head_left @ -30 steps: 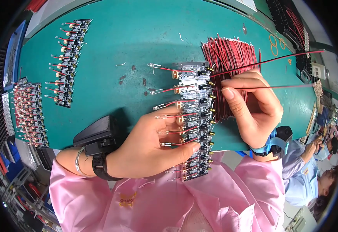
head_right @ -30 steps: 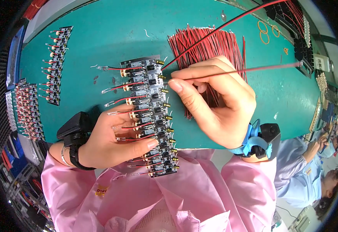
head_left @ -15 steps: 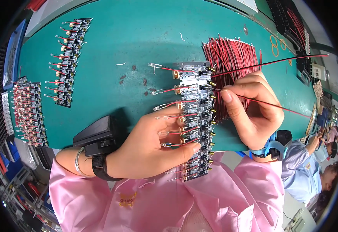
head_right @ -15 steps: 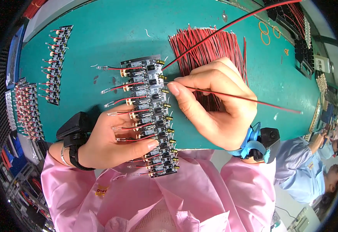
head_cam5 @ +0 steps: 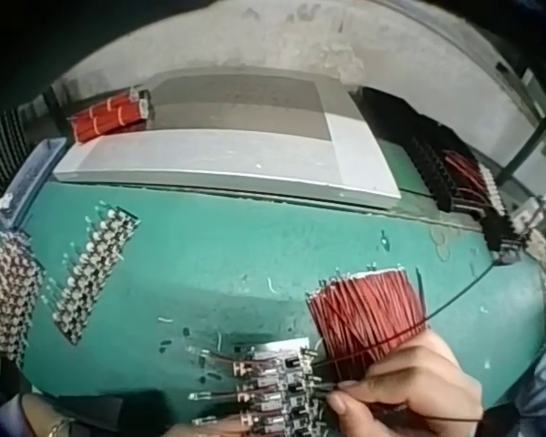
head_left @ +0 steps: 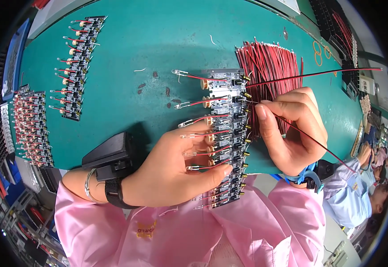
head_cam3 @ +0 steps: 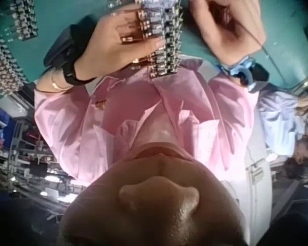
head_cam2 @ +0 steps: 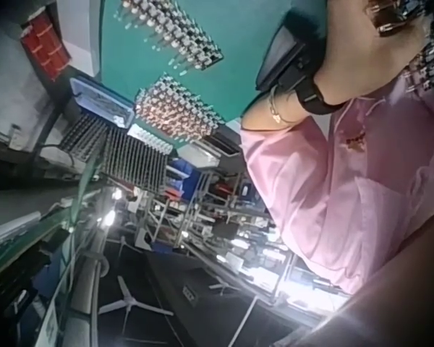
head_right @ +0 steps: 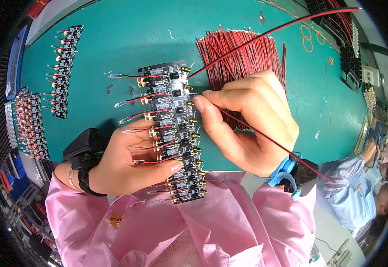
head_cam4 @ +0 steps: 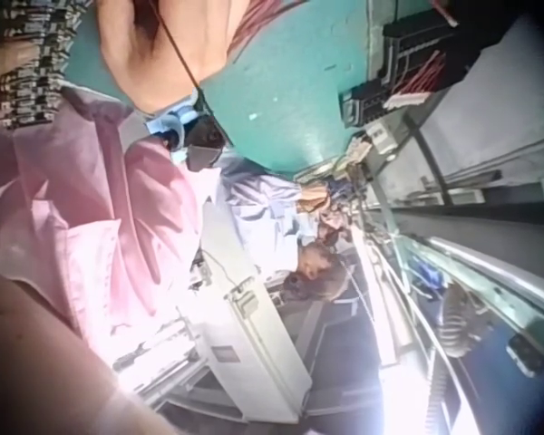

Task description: The person picks up a circuit board and inserts red and black wires into it by hand. After setting the board down, they gather and separate a bundle of wires before picking the board back up to insert more wires.

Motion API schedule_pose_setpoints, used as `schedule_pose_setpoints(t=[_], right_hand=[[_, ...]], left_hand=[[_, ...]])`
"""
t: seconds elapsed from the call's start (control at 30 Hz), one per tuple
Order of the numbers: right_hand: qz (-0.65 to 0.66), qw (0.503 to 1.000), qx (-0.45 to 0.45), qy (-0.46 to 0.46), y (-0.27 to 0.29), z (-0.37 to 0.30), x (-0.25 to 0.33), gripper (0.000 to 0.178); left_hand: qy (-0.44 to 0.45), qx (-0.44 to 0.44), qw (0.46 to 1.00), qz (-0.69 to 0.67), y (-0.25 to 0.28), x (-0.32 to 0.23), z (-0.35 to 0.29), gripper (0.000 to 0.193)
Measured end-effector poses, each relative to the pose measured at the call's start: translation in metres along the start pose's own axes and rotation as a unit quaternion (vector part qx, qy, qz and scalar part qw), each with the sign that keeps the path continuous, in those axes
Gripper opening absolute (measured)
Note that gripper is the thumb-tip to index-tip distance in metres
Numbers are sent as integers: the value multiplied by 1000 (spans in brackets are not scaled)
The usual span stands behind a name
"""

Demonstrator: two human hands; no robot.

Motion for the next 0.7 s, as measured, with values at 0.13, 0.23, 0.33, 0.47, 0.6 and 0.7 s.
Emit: schedule_pose_setpoints(t=[0.13,0.23,0.33,0.47,0.6,0.7], right_hand=[[2,1000,8,-3,-2,1,-1,16],[9,1000,7,-8,-2,1,0,16],[15,1000,5,-7,-3,0,1,14],[19,1000,9,-7,-4,0,2,13],[27,999,21,-24,-6,-1,0,14],[41,999,14,-26,-6,-2,-1,11]], left_hand=[[-10,-1,1000,-1,1,2,0,43],[-15,-6,1000,15,0,0,-1,43],[-10,-10,1000,14,0,1,-2,43],[-11,-10,1000,26,0,3,-1,43],[-9,-10,999,32,0,4,0,44],[4,-6,1000,26,0,4,1,45]])
Point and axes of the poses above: each hand's wrist, its own z-axis towards the middle knuckle, its own y-axis out of the back of the hand, x = y × z, the point moved 8 cm from there along z, towards the middle knuckle, and after that the axes turned 15 degrees about y, right-handed, at the moved point
